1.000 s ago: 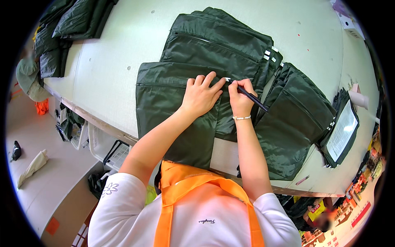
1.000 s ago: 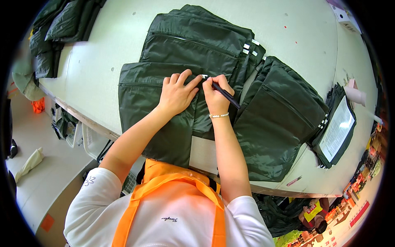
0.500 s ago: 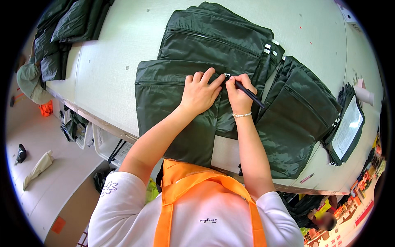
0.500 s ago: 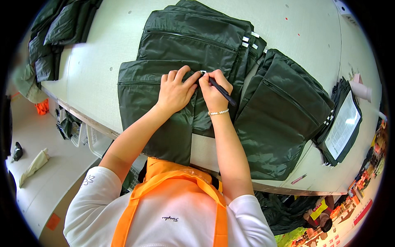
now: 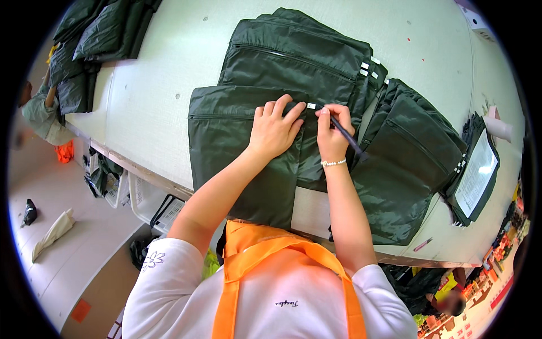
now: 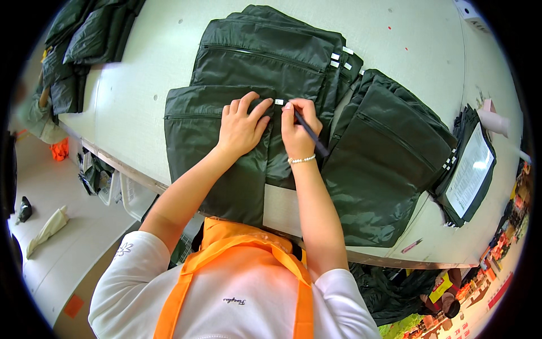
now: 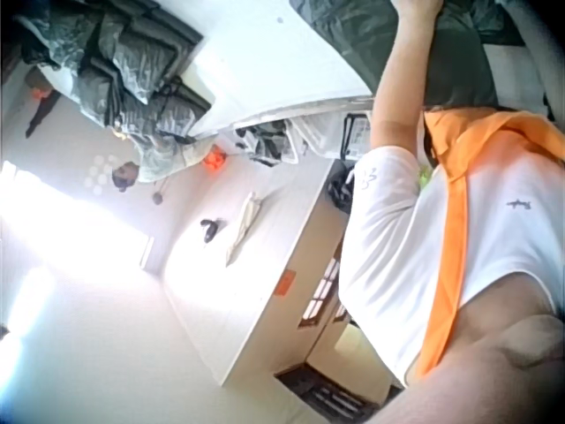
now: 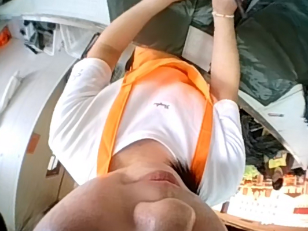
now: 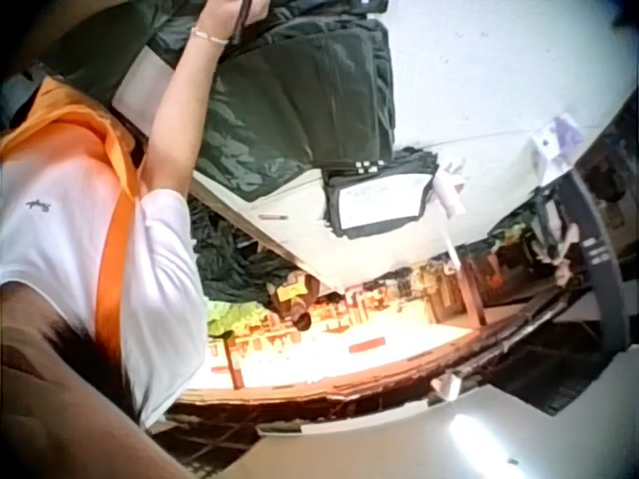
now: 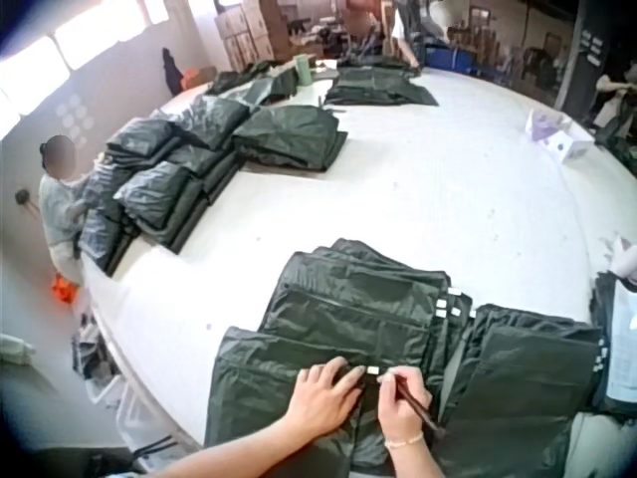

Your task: The person writes on small white labels attached to a stack of dark green pouches using a black pen. After labeling, they gather the pouches and place them into a white plastic bin.

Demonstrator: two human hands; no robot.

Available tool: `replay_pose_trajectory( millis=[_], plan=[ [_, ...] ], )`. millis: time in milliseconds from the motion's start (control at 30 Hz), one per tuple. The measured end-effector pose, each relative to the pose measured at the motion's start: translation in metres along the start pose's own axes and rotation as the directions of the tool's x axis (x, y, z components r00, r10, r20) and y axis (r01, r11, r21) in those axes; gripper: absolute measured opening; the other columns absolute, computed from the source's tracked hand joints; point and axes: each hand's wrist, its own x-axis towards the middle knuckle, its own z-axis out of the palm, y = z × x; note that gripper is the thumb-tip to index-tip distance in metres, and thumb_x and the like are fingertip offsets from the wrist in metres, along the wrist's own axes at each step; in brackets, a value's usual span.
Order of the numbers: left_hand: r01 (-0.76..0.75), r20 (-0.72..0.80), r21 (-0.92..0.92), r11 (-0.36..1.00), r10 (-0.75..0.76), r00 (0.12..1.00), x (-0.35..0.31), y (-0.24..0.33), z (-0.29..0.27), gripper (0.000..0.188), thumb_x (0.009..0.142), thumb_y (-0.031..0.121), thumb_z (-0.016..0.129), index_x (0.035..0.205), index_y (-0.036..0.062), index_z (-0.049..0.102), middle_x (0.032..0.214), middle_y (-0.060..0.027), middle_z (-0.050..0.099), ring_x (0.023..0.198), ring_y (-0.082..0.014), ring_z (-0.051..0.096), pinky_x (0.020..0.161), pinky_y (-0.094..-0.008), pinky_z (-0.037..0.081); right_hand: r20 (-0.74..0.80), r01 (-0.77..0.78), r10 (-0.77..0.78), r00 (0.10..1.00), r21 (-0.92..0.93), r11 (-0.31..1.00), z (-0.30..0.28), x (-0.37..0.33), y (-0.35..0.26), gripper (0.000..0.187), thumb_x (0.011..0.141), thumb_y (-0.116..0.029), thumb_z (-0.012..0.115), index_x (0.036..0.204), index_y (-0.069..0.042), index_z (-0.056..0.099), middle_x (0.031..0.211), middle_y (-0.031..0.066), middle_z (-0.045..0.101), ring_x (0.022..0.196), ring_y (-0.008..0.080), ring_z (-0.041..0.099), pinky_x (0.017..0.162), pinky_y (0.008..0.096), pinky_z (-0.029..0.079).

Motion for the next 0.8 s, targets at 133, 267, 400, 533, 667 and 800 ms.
replay_pose_trajectory(
  millis=[133, 267, 400, 533, 667, 800],
  plan=[
    [0.057, -0.074, -0.150, 0.987, -0.069, 0.995, -0.002, -0.007, -0.001, 0.039, 0.085, 0.024, 0.065, 0.122, 0.0140, 0.057, 0.121, -0.0066, 0.054, 0.100, -0.0275, 0.054, 0.084, -0.0406, 0.043, 0.205, 0.200, -0.106, 0.973, -0.519, 0.831, 0.002, -0.026, -0.038, 0.014, 0.086, -0.010, 0.066, 0.098, -0.007, 0.059, 0.086, 0.0113, 0.064, 0.084, 0.0281, 0.060, 0.072, 0.0416, 0.046],
    [0.161, -0.113, -0.584, 0.795, -0.276, 0.955, -0.003, -0.011, -0.003, 0.037, 0.086, 0.003, 0.058, 0.122, 0.0047, 0.054, 0.125, -0.0160, 0.053, 0.111, -0.0358, 0.052, 0.093, -0.0437, 0.044, 0.410, 0.229, 0.042, 0.911, -0.589, 0.775, 0.007, -0.071, -0.053, 0.019, 0.082, -0.006, 0.064, 0.099, -0.008, 0.054, 0.088, 0.0104, 0.058, 0.088, 0.0314, 0.054, 0.077, 0.0435, 0.041],
    [0.004, -0.443, -0.326, 0.945, -0.156, 0.883, 0.014, -0.007, -0.015, 0.038, 0.085, 0.010, 0.061, 0.123, 0.0076, 0.056, 0.129, -0.0123, 0.055, 0.115, -0.0292, 0.051, 0.099, -0.0421, 0.032, 0.253, 0.033, 0.064, 0.965, -0.363, 0.931, -0.036, -0.073, -0.093, 0.026, 0.076, 0.012, 0.053, 0.095, -0.006, 0.053, 0.086, 0.0121, 0.058, 0.080, 0.0336, 0.061, 0.071, 0.0399, 0.050],
    [0.015, -0.336, -0.314, 0.949, -0.125, 0.933, 0.059, 0.025, -0.028, 0.041, 0.088, 0.011, 0.059, 0.128, 0.0074, 0.053, 0.136, -0.0131, 0.052, 0.125, -0.0295, 0.046, 0.102, -0.0427, 0.034, 0.034, -0.025, 0.042, 0.999, -0.399, 0.917, -0.163, -0.047, -0.130, 0.027, 0.077, 0.018, 0.058, 0.094, -0.004, 0.055, 0.091, 0.0076, 0.060, 0.083, 0.0162, 0.061, 0.077, 0.0285, 0.051],
    [-0.076, -0.134, -0.150, 0.986, 0.056, 0.989, 0.097, 0.046, 0.027, 0.055, 0.094, 0.031, 0.056, 0.144, 0.0133, 0.043, 0.152, -0.0074, 0.038, 0.141, -0.0273, 0.032, 0.114, -0.0483, 0.024, -0.087, -0.053, 0.011, 0.996, -0.498, 0.866, -0.307, -0.028, -0.105, 0.020, 0.088, 0.001, 0.068, 0.100, -0.004, 0.052, 0.094, 0.0031, 0.052, 0.083, 0.0118, 0.052, 0.080, 0.0237, 0.046],
    [-0.045, 0.013, -0.005, 0.999, 0.045, 0.999, 0.072, 0.038, 0.048, 0.058, 0.095, 0.038, 0.052, 0.148, 0.0166, 0.038, 0.156, -0.0043, 0.032, 0.144, -0.0254, 0.028, 0.115, -0.0529, 0.020, 0.031, 0.055, -0.063, 0.998, -0.900, 0.431, -0.335, -0.010, -0.092, 0.016, 0.096, -0.009, 0.060, 0.109, -0.002, 0.053, 0.116, 0.0106, 0.062, 0.099, 0.0216, 0.059, 0.089, 0.0333, 0.046]
  ],
)
